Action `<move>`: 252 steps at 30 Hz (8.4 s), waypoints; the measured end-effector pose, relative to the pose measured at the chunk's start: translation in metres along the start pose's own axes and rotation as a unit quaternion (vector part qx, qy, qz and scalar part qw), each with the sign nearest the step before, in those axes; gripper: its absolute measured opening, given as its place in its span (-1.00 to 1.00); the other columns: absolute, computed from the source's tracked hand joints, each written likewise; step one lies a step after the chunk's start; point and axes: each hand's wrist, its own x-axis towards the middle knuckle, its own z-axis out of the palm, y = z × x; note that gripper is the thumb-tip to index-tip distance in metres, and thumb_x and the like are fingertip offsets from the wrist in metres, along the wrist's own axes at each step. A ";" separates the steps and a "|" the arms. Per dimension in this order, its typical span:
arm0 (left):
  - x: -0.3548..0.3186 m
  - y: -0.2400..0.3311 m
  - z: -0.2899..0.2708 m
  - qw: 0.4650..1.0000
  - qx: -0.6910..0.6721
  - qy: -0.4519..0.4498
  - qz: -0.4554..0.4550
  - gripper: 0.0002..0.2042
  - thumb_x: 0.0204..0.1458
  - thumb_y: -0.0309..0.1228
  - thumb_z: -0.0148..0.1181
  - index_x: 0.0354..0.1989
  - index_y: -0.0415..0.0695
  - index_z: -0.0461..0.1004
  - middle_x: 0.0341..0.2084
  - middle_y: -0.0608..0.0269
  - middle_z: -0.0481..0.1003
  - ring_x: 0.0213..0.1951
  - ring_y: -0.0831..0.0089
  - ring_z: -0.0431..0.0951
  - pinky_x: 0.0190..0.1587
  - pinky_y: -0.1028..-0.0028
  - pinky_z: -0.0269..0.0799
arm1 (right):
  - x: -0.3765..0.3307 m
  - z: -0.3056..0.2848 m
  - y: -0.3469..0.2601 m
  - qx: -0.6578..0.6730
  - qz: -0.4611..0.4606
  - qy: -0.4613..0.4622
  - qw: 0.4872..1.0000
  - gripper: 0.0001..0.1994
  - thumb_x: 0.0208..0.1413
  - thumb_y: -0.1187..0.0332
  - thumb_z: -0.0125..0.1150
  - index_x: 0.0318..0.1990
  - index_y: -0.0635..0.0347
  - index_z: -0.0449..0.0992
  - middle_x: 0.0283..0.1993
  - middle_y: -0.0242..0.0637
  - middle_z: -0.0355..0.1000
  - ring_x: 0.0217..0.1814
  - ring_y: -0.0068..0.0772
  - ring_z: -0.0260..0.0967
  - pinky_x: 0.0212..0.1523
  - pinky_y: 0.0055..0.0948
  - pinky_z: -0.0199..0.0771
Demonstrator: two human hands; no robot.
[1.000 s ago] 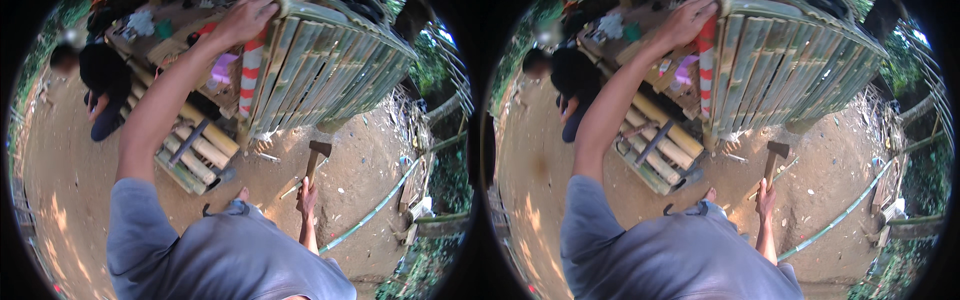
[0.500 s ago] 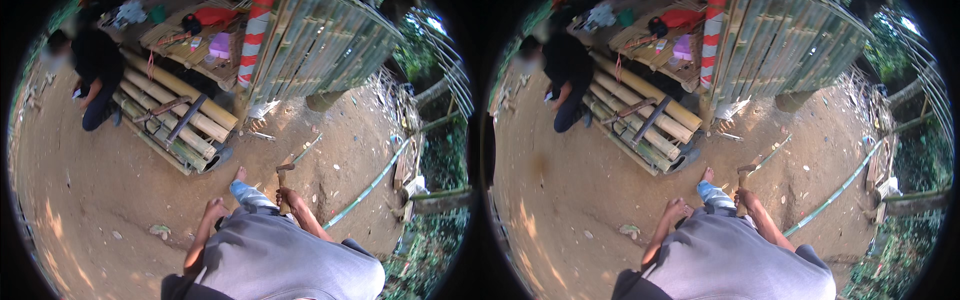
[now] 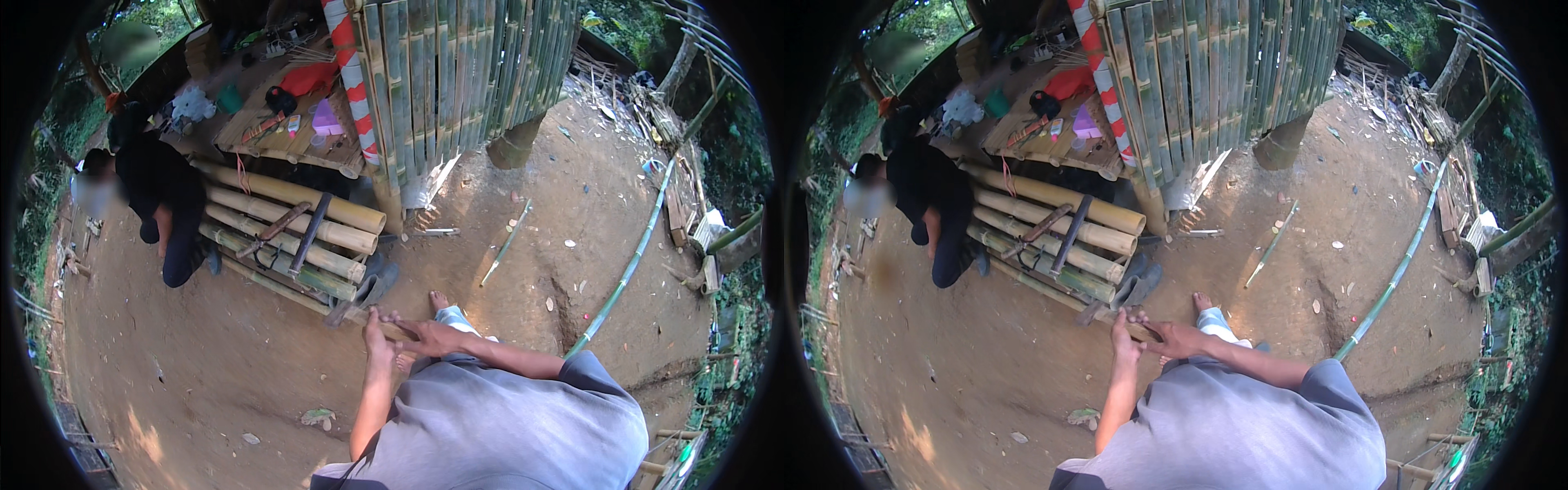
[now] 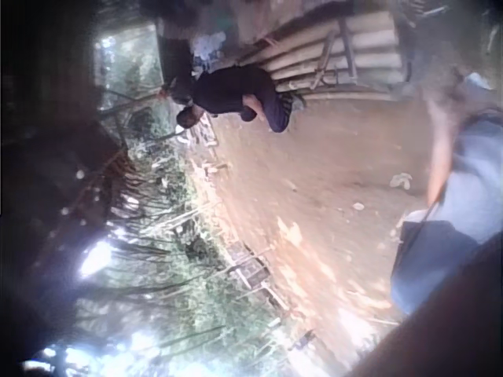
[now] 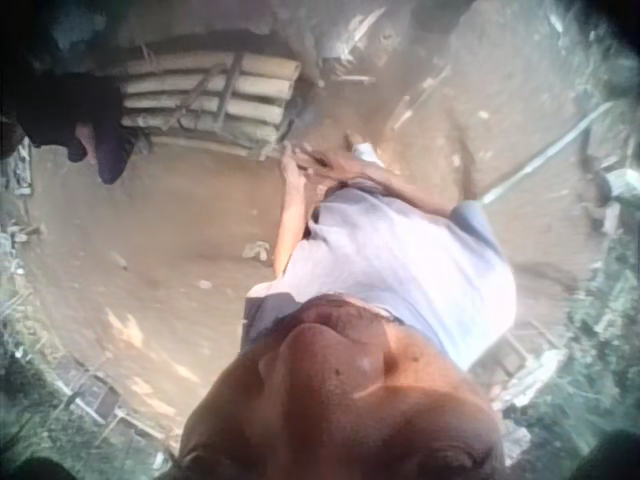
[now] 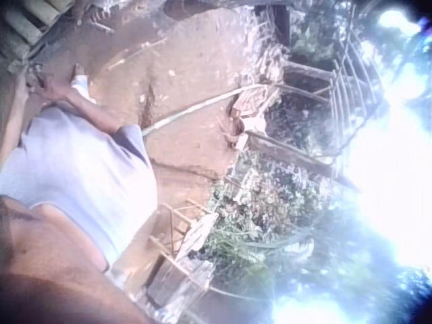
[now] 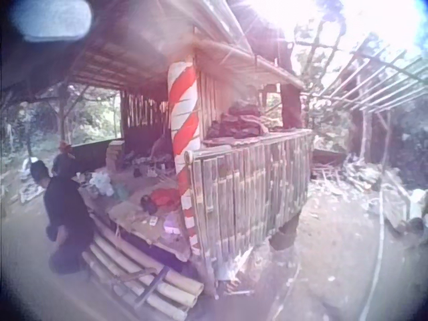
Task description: The person uses a small axe to split and shape bamboo poles while constructing a bamboo wall or fence. They repeatedly strike the bamboo to create flat surfaces and fit the pieces together, occasionally adjusting the position of the poles.
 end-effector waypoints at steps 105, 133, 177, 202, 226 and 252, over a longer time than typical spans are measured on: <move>0.082 -0.122 0.008 0.738 0.331 0.495 0.317 -0.86 0.08 -0.55 0.26 -0.26 -0.24 0.41 -0.48 0.25 0.46 -0.46 0.42 0.40 -0.43 0.35 0.32 | 0.297 -0.573 -0.069 -0.338 -0.512 0.481 0.626 -0.68 -0.04 0.10 0.44 -0.24 0.04 0.51 -0.23 -0.38 0.35 -0.11 -0.22 0.28 -0.09 -0.19 0.17; 0.070 -0.128 0.003 0.742 0.361 0.522 0.216 -0.76 -0.04 -0.47 0.34 -0.24 -0.29 0.45 -0.42 0.00 0.54 -0.36 0.17 0.55 -0.26 0.21 0.44 | 0.288 -0.561 -0.070 -0.277 -0.477 0.480 0.682 -0.78 0.00 0.23 0.41 -0.31 0.08 0.50 -0.20 -0.30 0.33 -0.04 -0.14 0.23 -0.03 -0.16 0.13; 0.023 -0.165 -0.043 0.787 0.311 0.516 0.131 -0.80 0.08 -0.39 0.30 -0.37 -0.19 0.38 -0.63 0.18 0.42 -0.65 0.40 0.40 -0.56 0.31 0.30 | 0.286 -0.576 -0.088 -0.445 -0.407 0.394 0.694 -0.73 0.11 0.14 0.38 -0.06 -0.10 0.59 -0.25 -0.31 0.38 -0.12 -0.21 0.28 0.02 -0.24 0.26; 0.013 -0.119 -0.120 0.815 0.298 0.470 0.163 -0.77 0.06 -0.38 0.31 -0.33 -0.19 0.36 -0.68 0.25 0.37 -0.75 0.44 0.36 -0.69 0.36 0.24 | 0.284 -0.561 -0.092 -0.453 -0.392 0.430 0.675 -0.61 0.03 0.04 0.47 -0.18 0.15 0.58 -0.19 -0.23 0.47 -0.06 -0.18 0.36 0.00 -0.22 0.32; -0.008 -0.114 -0.086 0.787 0.309 0.519 0.124 -0.75 0.07 -0.34 0.30 -0.29 -0.26 0.39 -0.60 0.20 0.41 -0.74 0.41 0.38 -0.70 0.40 0.34 | 0.276 -0.532 -0.089 -0.373 -0.374 0.529 0.664 -0.63 -0.02 0.16 0.39 -0.15 0.14 0.46 -0.07 -0.10 0.35 0.08 0.09 0.23 0.06 0.03 0.23; -0.025 -0.178 -0.130 0.781 0.300 0.527 0.147 -0.62 0.04 -0.26 0.34 -0.19 -0.31 0.37 -0.44 0.06 0.52 -0.60 0.34 0.48 -0.66 0.34 0.39 | 0.285 -0.526 -0.087 -0.357 -0.355 0.528 0.684 -0.62 -0.16 0.21 0.41 -0.19 0.14 0.47 -0.10 -0.16 0.34 0.05 0.05 0.22 0.04 0.02 0.20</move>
